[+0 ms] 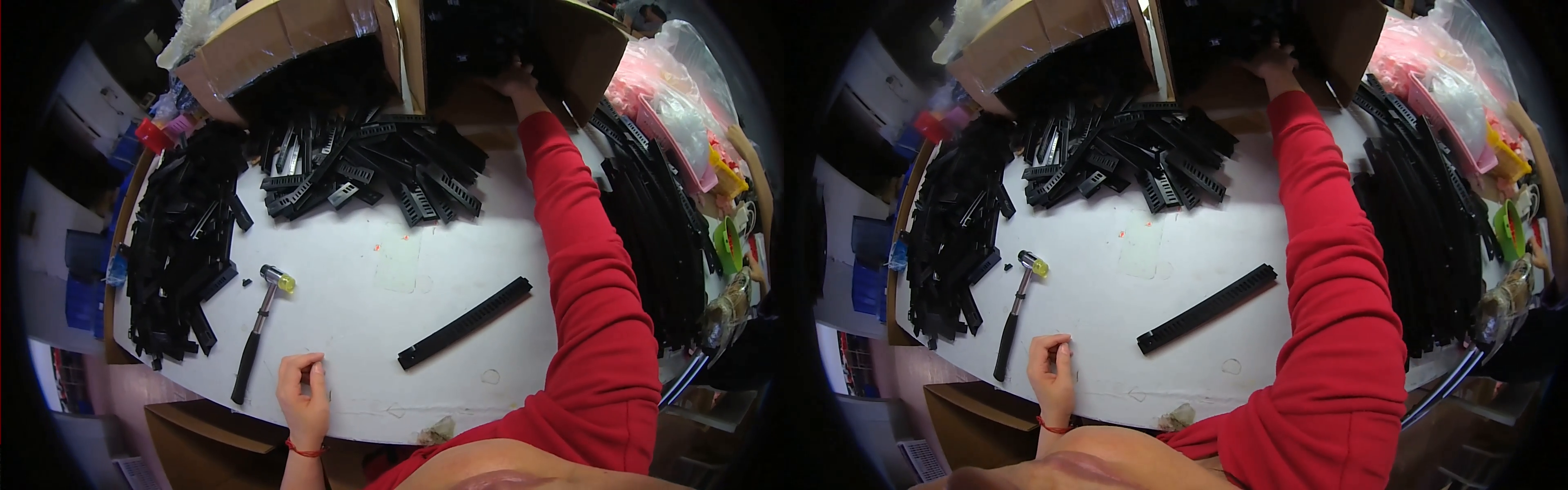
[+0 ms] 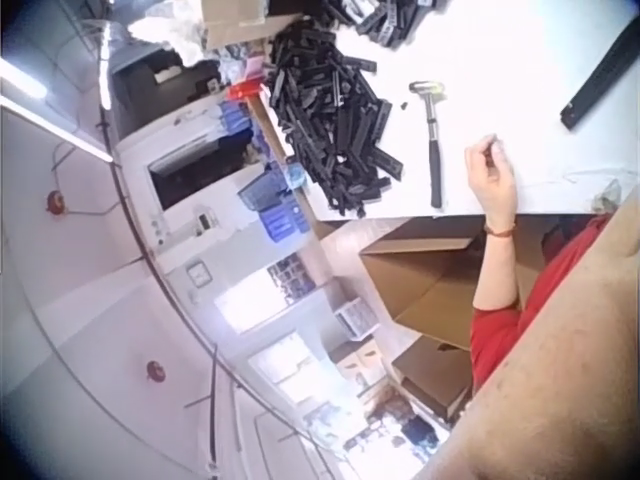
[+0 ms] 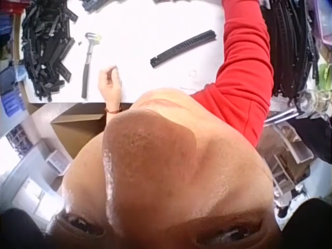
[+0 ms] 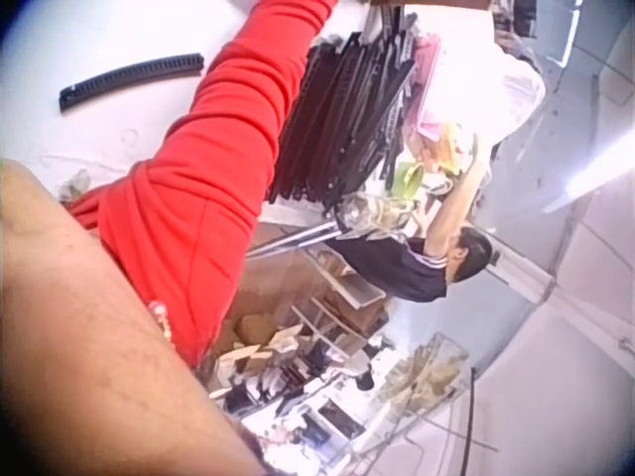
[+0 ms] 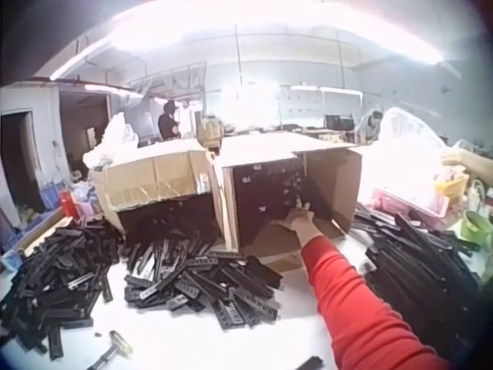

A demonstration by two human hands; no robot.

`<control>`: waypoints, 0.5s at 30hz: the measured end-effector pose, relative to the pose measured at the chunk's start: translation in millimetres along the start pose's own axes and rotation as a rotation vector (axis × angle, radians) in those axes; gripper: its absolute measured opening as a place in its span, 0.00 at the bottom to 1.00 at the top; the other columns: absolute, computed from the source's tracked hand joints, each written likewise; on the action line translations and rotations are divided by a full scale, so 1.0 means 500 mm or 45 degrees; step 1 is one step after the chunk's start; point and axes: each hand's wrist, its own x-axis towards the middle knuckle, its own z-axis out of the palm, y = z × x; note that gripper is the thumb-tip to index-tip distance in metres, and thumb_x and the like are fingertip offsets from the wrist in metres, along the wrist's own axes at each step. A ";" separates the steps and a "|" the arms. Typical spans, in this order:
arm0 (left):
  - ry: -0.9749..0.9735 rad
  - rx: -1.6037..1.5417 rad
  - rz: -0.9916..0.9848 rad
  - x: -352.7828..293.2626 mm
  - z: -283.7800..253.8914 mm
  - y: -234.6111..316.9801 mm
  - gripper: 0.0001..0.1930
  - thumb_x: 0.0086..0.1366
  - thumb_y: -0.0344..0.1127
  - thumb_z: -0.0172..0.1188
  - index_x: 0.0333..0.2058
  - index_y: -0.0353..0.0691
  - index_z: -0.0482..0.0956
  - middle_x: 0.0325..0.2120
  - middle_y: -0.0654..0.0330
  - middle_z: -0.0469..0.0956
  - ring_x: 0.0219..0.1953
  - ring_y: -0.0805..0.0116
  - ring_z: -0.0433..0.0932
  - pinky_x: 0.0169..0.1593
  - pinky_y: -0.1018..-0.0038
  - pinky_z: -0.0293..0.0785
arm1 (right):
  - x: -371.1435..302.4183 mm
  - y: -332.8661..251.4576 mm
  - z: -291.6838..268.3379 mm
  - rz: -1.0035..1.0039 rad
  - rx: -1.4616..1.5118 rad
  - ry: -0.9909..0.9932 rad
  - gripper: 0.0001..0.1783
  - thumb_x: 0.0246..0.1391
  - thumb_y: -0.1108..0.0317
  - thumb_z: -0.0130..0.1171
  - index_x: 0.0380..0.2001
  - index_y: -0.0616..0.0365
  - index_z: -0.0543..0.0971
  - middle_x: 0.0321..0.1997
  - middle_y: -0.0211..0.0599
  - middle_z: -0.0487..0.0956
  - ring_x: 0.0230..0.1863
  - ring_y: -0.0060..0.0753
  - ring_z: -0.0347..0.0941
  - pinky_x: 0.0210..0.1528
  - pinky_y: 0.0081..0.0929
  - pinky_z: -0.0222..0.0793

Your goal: The person assembles black plastic components by hand, inspecting and organizing them at a factory workstation.

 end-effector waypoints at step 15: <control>0.010 0.012 0.054 -0.012 -0.007 -0.011 0.05 0.66 0.24 0.53 0.38 0.34 0.77 0.33 0.59 0.74 0.32 0.70 0.72 0.38 0.77 0.69 | -0.191 0.133 -0.035 -0.452 -0.477 0.040 0.18 0.56 0.67 0.49 0.47 0.56 0.80 0.52 0.47 0.77 0.53 0.49 0.75 0.54 0.43 0.71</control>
